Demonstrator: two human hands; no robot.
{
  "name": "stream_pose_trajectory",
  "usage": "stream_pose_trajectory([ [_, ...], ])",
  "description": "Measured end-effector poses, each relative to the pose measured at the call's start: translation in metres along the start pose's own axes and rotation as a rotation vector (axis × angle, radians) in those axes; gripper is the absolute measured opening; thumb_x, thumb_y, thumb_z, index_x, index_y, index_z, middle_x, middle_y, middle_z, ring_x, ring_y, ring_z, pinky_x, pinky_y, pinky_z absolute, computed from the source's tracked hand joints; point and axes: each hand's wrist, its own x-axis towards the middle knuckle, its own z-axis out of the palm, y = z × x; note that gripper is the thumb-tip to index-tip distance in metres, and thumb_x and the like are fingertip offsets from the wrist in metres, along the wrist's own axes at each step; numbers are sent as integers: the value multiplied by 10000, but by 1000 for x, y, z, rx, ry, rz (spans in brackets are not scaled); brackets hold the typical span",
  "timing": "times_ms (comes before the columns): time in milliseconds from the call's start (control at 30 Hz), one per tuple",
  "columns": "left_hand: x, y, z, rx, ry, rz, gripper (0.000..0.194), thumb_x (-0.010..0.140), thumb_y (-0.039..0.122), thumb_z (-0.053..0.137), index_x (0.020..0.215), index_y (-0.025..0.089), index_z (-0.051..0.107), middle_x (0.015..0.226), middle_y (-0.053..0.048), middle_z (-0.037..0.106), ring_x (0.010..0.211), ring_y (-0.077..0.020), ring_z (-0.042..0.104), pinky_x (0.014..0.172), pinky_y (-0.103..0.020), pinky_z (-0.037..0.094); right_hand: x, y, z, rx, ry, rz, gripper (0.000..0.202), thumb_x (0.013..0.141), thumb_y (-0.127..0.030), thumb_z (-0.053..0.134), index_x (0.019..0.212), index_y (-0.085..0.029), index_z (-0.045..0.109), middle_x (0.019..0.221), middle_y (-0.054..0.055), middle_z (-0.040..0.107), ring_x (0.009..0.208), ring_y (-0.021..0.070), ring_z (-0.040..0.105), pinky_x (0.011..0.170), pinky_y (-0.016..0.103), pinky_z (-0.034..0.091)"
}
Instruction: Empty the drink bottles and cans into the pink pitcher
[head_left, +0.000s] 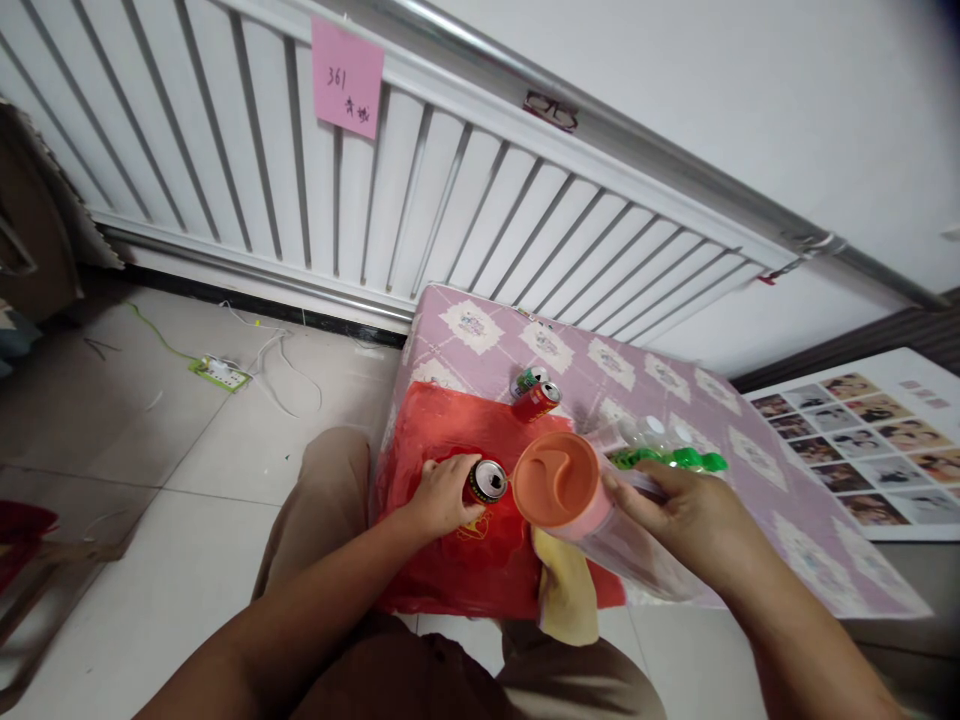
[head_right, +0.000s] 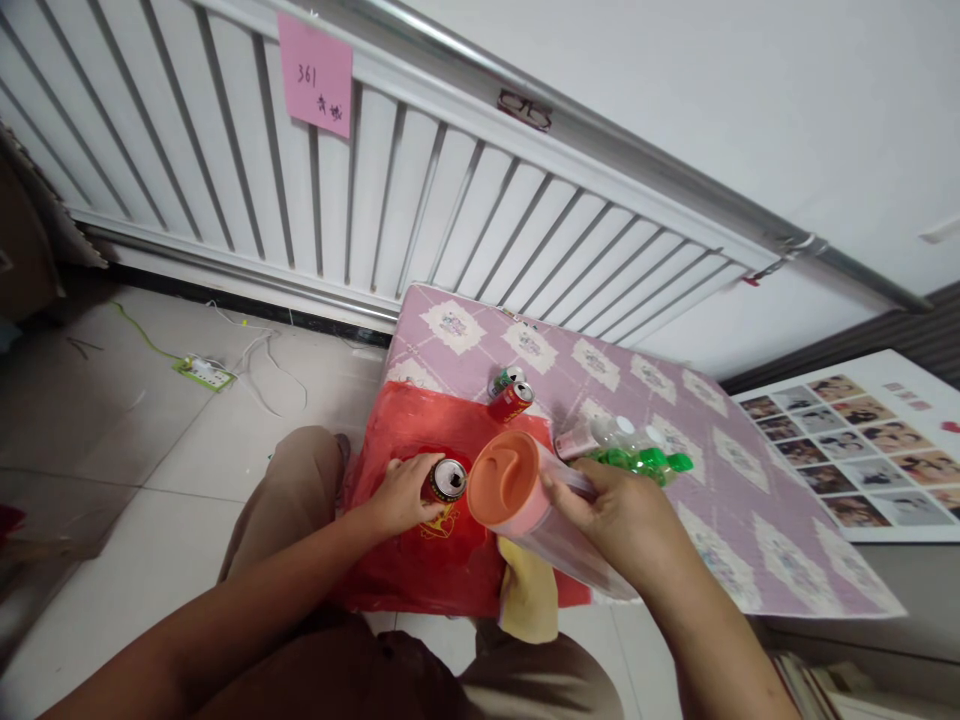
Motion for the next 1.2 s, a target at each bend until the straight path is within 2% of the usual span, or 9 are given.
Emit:
stream_pose_trajectory([
  [467,0,1,-1,-4,-8,-5,724,742,302,773,1382,222,445,1411,-119,579,1302,-316,528,1056,-487,370,-3,3,1,24,19,4,495,811,-658,532,586,-221,592,478,-8,533,466,148,495,456,275,359],
  [633,0,0,2,-7,8,-4,734,728,301,785,1376,222,450,1411,-116,579,1313,-323,522,1053,-496,374,-6,11,8,82,37,17,453,820,-611,557,603,-216,608,510,-5,570,486,149,513,449,264,368],
  [833,1,1,1,-12,-15,-19,753,716,290,791,1382,234,446,1417,-119,576,1306,-320,532,1068,-492,370,-12,21,19,143,53,65,448,799,-594,547,555,-218,561,482,-18,502,463,140,472,431,259,352],
  [1033,0,3,0,-30,-6,-28,755,703,264,794,1375,238,451,1420,-120,576,1304,-319,535,1072,-497,363,-17,26,21,298,67,116,384,777,-545,567,582,-215,596,542,3,560,520,172,527,476,283,411],
  [1200,-2,4,0,-29,-8,-25,751,705,226,775,1378,217,442,1425,-133,573,1317,-314,523,1073,-511,352,-22,51,16,500,180,195,325,765,-500,624,621,-209,640,586,11,610,571,190,565,548,307,464],
])
